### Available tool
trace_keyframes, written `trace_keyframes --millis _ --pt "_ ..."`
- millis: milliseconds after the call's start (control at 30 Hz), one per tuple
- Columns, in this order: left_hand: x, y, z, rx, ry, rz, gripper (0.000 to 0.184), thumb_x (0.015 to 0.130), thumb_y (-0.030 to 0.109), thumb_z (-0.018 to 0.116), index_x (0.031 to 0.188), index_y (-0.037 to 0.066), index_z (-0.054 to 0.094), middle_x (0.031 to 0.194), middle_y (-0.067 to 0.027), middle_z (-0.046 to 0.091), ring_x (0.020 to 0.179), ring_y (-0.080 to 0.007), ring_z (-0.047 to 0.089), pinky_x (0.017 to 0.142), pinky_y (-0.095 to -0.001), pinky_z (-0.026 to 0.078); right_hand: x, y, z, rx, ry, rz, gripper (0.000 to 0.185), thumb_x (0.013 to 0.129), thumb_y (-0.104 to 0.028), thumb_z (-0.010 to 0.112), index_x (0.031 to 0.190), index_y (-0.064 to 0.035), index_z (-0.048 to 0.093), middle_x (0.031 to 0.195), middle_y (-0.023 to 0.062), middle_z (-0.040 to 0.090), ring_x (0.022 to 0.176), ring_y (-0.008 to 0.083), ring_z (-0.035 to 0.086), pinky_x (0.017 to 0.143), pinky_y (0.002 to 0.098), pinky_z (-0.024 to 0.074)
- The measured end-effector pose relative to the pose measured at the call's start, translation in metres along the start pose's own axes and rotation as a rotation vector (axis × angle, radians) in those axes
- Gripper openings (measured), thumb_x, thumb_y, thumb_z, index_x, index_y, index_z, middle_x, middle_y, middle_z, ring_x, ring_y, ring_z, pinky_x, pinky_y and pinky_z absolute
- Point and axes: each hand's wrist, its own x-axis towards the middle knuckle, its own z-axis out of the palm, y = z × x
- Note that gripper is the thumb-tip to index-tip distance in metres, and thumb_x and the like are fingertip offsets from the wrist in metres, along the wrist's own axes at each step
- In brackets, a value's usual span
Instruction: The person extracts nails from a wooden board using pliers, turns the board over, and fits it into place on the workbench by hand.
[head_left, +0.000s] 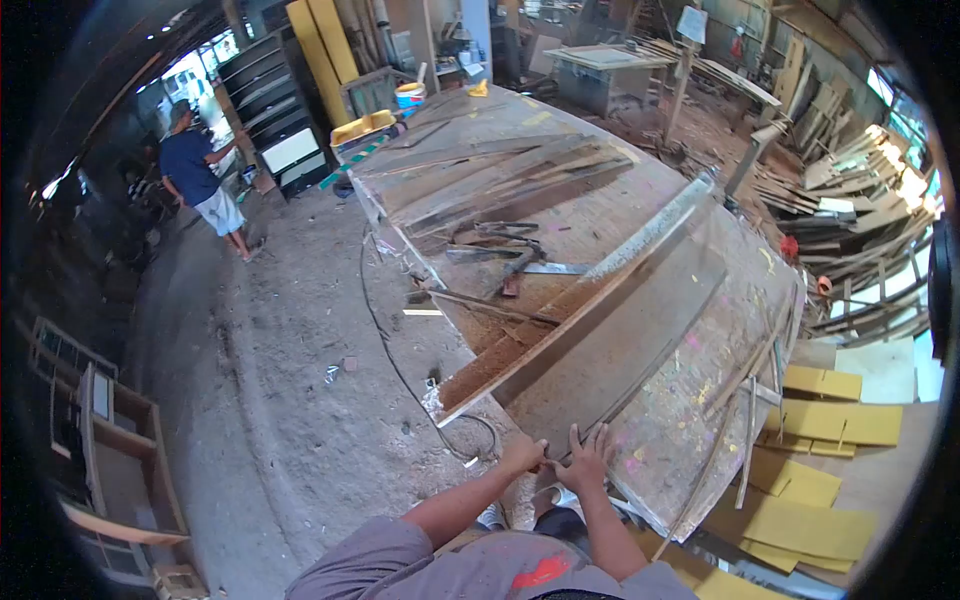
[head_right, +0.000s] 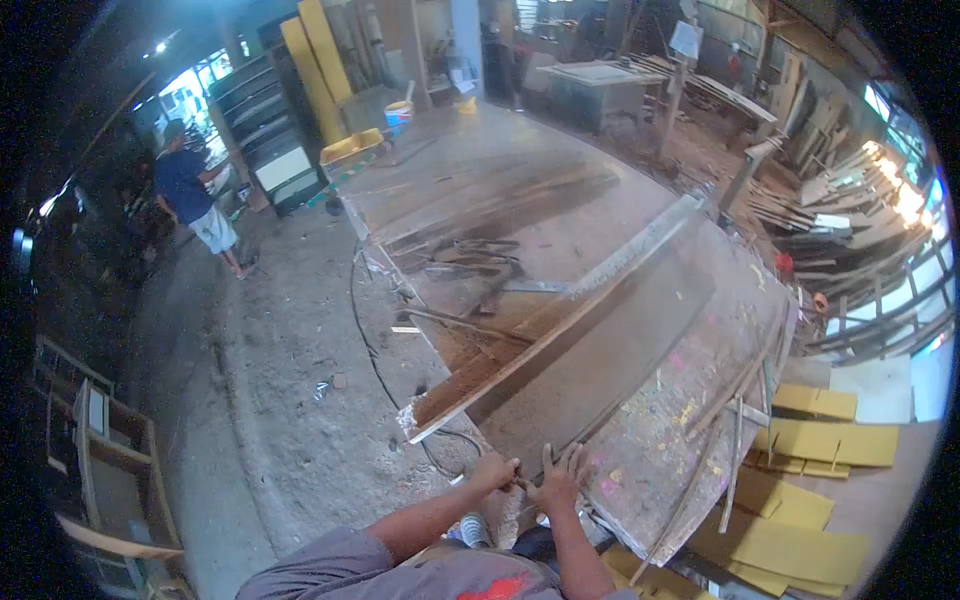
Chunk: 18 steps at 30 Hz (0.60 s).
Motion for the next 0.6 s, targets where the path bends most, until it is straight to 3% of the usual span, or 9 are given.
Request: trace_keyframes --millis 33,133,267,367,600 --pt "0.006 -0.001 0.006 -0.051 -0.026 -0.025 0.059 0.101 0.048 0.057 0.074 0.001 0.079 0.070 -0.0152 0.075 0.076 -0.0330 0.077 0.080 -0.0463 0.059 0.003 0.002 -0.003 -0.004 -0.001 0.001 0.103 0.075 -0.061 0.080 0.160 -0.0163 0.043 0.164 0.0409 0.019 0.158 0.0530 0.009 0.124 0.0701 0.0017" --pt "0.017 0.007 0.011 0.164 0.120 0.152 0.059 0.101 0.048 0.058 0.073 0.000 0.079 0.070 -0.0166 0.075 0.074 -0.0332 0.076 0.080 -0.0459 0.059 0.014 0.010 -0.010 -0.018 -0.010 0.017 0.103 0.076 -0.062 0.078 0.161 -0.0161 0.042 0.165 0.0403 0.019 0.158 0.0519 0.008 0.124 0.0695 0.0013" --pt "0.040 0.019 0.018 -0.094 -0.028 -0.005 0.053 0.098 0.047 0.063 0.078 0.001 0.080 0.072 -0.0201 0.074 0.078 -0.0339 0.077 0.081 -0.0468 0.058 0.025 0.022 -0.023 -0.055 0.004 0.029 0.100 0.075 -0.054 0.080 0.160 -0.0178 0.043 0.165 0.0383 0.022 0.158 0.0517 0.012 0.125 0.0695 0.0036" --pt "0.036 0.043 0.012 0.150 0.134 0.081 0.053 0.097 0.048 0.065 0.082 0.000 0.080 0.079 -0.0236 0.075 0.084 -0.0379 0.076 0.082 -0.0485 0.057 0.034 0.033 -0.025 -0.024 0.003 0.030 0.100 0.076 -0.053 0.079 0.162 -0.0183 0.040 0.165 0.0376 0.023 0.158 0.0507 0.011 0.124 0.0699 0.0032" --pt "0.053 0.088 0.013 0.051 0.086 0.053 0.051 0.095 0.047 0.066 0.086 -0.002 0.080 0.092 -0.0274 0.075 0.093 -0.0440 0.074 0.085 -0.0508 0.056 0.062 0.059 -0.043 -0.033 -0.015 0.067 0.101 0.077 -0.060 0.077 0.162 -0.0206 0.041 0.166 0.0369 0.021 0.159 0.0486 0.009 0.125 0.0673 0.0027"
